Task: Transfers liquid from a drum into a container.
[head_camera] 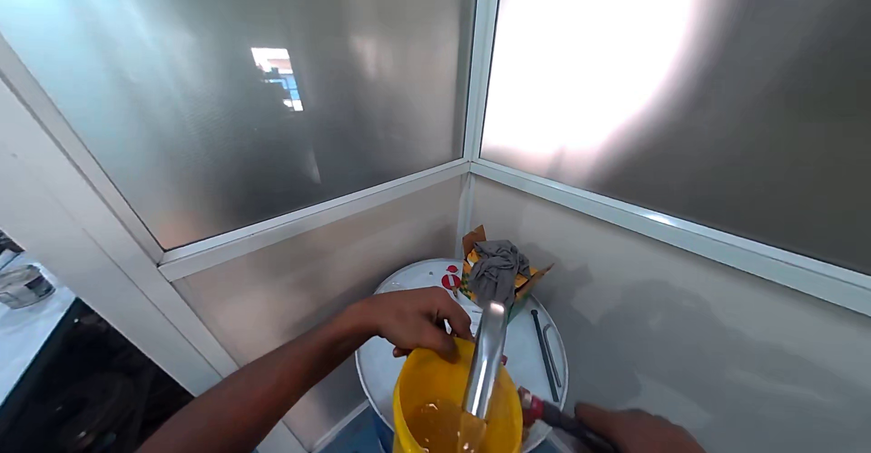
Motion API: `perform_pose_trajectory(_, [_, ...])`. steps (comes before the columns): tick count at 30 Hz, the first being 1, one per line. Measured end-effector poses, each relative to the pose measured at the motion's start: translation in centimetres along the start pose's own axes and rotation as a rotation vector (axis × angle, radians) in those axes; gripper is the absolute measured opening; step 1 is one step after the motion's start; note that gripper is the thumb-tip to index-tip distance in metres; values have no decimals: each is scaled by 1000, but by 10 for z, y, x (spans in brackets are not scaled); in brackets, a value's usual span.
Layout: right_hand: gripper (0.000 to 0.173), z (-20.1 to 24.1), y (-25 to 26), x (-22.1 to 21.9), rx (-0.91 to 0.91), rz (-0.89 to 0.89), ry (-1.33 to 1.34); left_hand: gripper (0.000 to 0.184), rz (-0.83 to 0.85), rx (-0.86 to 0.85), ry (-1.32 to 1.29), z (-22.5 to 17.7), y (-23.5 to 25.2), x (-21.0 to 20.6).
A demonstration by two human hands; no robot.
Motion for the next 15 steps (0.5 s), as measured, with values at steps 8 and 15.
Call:
perform_pose_trajectory(8, [31, -75, 101, 51, -217, -48, -69, 20, 5, 20, 22, -5, 8, -8])
perform_pose_trajectory(15, [40, -79, 99, 51, -253, -52, -42, 20, -59, -1, -31, -7, 17, -14])
Point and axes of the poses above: each hand's wrist, its own y-axis towards the middle knuckle, its own x-axis out of the back of the hand, z = x × y, the point moved 7 cm from there along y, towards the middle knuckle, and after that the axes turned 1 degree about y, right-handed, at the moved point
